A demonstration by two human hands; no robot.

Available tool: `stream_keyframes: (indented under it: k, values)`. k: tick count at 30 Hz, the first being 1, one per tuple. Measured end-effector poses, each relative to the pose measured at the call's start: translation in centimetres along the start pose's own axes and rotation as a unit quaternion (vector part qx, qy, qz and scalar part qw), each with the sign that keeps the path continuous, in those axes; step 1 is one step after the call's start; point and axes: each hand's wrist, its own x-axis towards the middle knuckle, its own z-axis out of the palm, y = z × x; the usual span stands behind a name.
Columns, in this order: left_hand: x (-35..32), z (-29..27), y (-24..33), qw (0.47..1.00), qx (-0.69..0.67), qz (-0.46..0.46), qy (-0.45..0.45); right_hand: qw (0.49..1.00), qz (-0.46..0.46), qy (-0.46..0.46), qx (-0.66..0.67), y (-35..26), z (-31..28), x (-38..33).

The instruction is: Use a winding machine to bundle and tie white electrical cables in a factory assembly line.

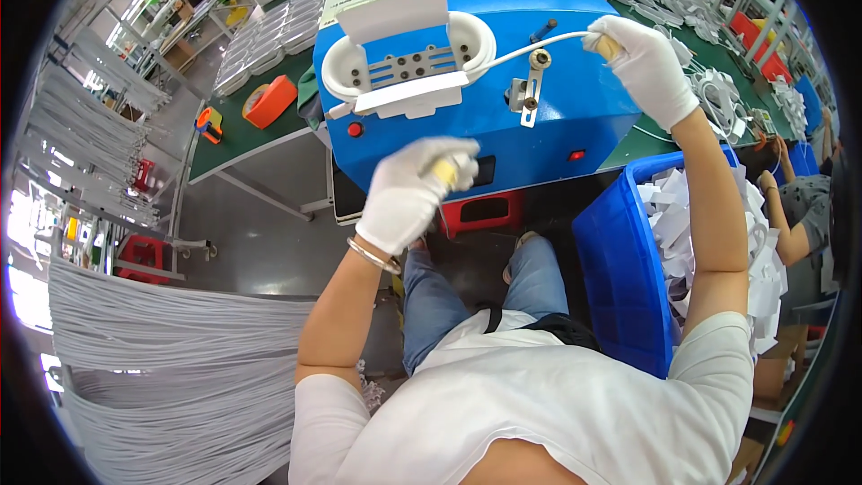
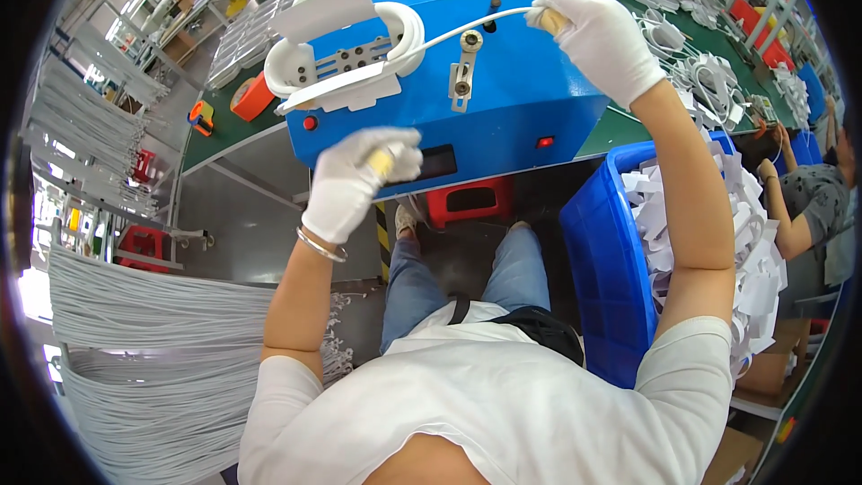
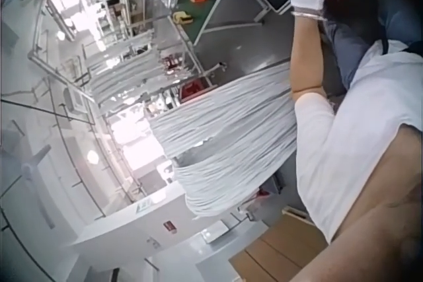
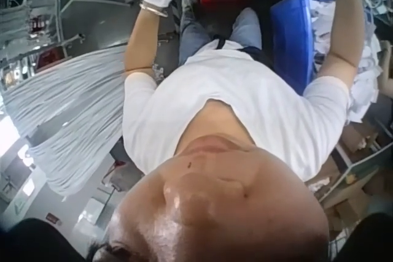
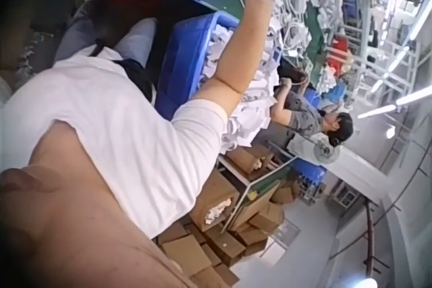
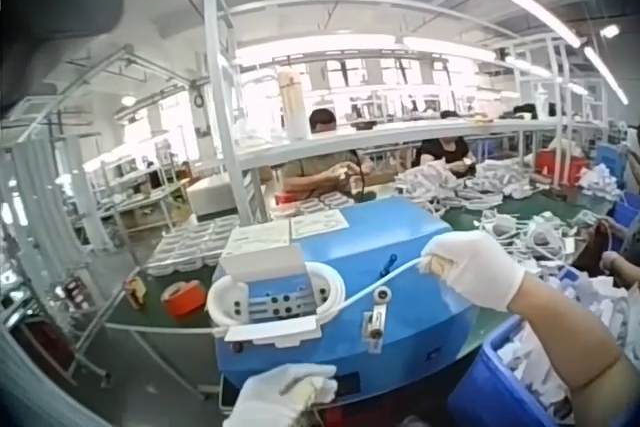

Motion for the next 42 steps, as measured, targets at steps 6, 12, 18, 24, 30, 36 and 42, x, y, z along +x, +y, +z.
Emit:
stream_keyframes:
  k: [6, 12, 18, 24, 30, 36, 42]
  values:
    - [0.6, 0.0, 1.8, 0.988, -0.09, 0.084, 0.097, 0.997, 0.048, -0.035, -0.04, -0.5, 0.2, -0.2]
    - [2.0, 0.0, 2.0, 0.983, -0.103, 0.094, 0.119, 0.998, 0.044, -0.03, -0.035, -0.8, -0.2, -0.7]
    - [3.2, 2.3, 2.6, 0.985, -0.1, 0.09, 0.107, 0.999, 0.031, -0.016, -0.008, -0.9, -0.2, -1.5]
    - [3.7, 2.6, 1.5, 0.935, -0.342, 0.06, 0.074, 0.998, 0.047, -0.043, -0.025, -1.3, 0.2, -1.9]
    - [3.6, 2.8, 0.8, 0.922, -0.385, 0.045, 0.006, 0.998, 0.064, -0.028, -0.008, -1.4, 0.0, -2.2]
    - [0.4, 2.6, 1.6, 0.965, -0.261, 0.033, -0.014, 0.964, 0.07, -0.191, 0.171, -3.8, -1.1, -7.4]
    - [-0.7, -2.4, 3.0, 0.793, -0.595, 0.09, -0.099, 0.859, 0.144, -0.324, 0.37, -8.9, 6.1, -12.6]
